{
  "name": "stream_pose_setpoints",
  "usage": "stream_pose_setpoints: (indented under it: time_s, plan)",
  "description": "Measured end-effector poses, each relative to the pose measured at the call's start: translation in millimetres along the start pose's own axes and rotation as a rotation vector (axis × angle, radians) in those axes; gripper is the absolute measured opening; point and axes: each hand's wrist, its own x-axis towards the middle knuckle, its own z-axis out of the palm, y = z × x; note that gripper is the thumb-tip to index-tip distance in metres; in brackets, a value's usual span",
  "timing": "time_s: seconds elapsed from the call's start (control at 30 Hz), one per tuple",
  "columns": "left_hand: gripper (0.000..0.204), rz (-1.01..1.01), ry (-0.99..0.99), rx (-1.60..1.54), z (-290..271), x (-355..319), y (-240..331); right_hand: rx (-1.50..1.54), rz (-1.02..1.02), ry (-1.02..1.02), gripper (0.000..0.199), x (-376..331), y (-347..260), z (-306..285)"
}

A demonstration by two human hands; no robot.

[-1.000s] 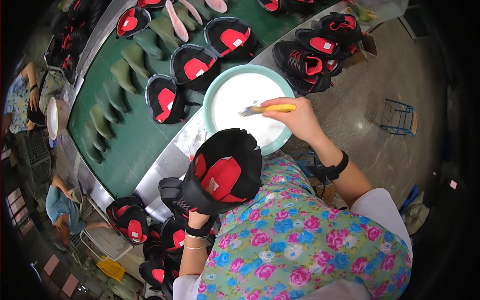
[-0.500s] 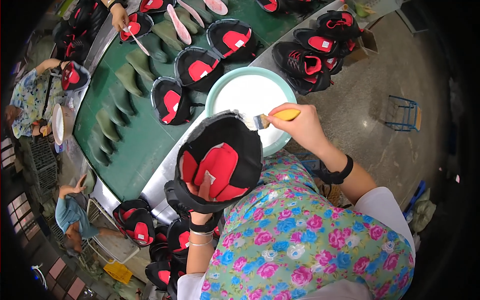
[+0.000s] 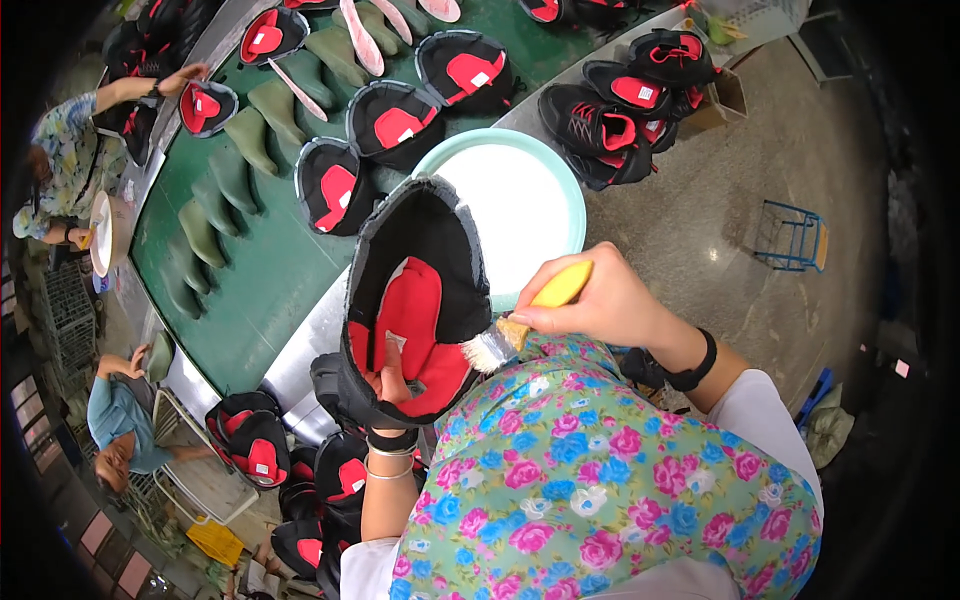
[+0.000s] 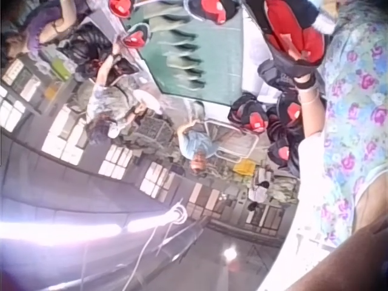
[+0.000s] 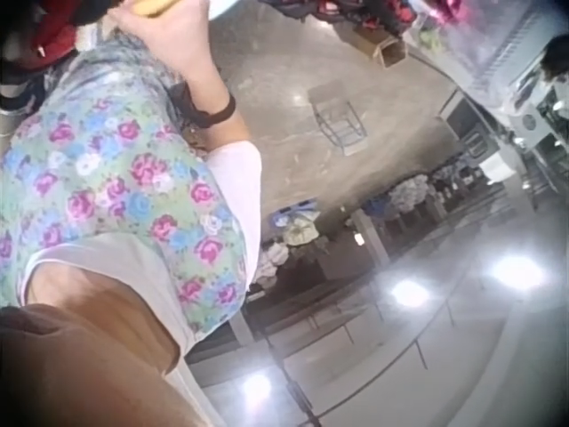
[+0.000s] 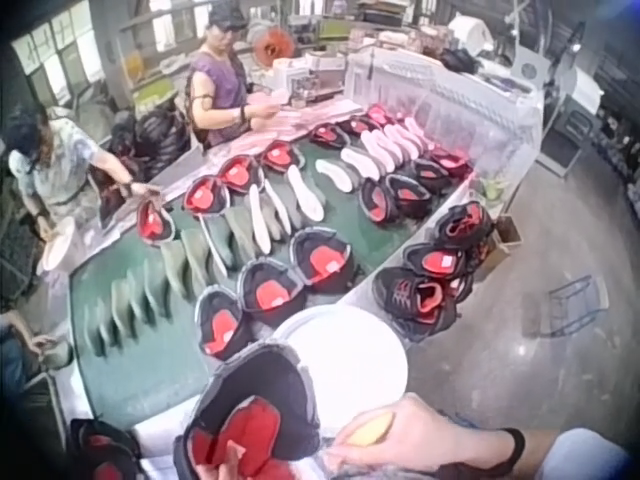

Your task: Apply adhesive to the edges and interior of shoe uppers using a brush.

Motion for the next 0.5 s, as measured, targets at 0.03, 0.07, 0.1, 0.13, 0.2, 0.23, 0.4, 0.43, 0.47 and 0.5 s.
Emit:
stream_pose_setpoints:
  time_s: [0.03, 0.07, 0.1, 0.13, 0.2, 0.23, 0.4, 0.43, 0.47, 0.5]
  plan:
    - [0.028, 0.047, 0.011, -0.024, -0.1, -3.3, 0.3, -0.005, 0.013, -0.055, 0.015, 1.9, 1.6, 1.0]
    - [0.029, 0.079, 0.036, -0.066, -0.1, -5.5, 0.5, -0.001, 0.010, -0.064, 0.015, 4.9, 4.2, 0.2]
    - [0.029, 0.076, 0.081, -0.092, -0.1, -7.3, 0.1, -0.054, -0.017, -0.029, 0.014, 9.3, 7.3, -1.1]
    - [0.029, 0.115, 0.071, -0.108, -0.3, -8.9, -0.3, -0.114, -0.028, 0.011, 0.014, 13.8, 10.9, -2.5]
    - [0.036, 0.170, 0.184, 0.148, -2.7, -10.3, -1.8, -0.151, -0.088, 0.037, 0.014, 23.0, 16.5, -4.6]
    - [0.038, 0.184, 0.195, 0.123, -5.5, -10.5, -2.4, -0.201, -0.109, 0.081, 0.013, 27.3, 17.8, -5.0]
    - [0.032, -0.201, 0.308, -0.621, -40.2, -8.3, -1.7, -0.129, -0.194, 0.151, 0.011, 51.1, 2.1, -4.1]
    - [0.033, -0.318, 0.254, -0.766, -51.3, -8.3, -0.2, -0.080, -0.194, 0.126, 0.012, 55.0, -5.5, -1.0]
    - [0.034, -0.386, 0.145, -0.919, -62.2, -7.8, -0.4, -0.029, -0.242, 0.032, 0.014, 58.0, -14.6, 1.7]
    - [0.034, -0.363, 0.186, -0.741, -66.8, -4.4, -2.0, -0.049, -0.162, -0.002, 0.016, 61.4, -24.9, 1.8]
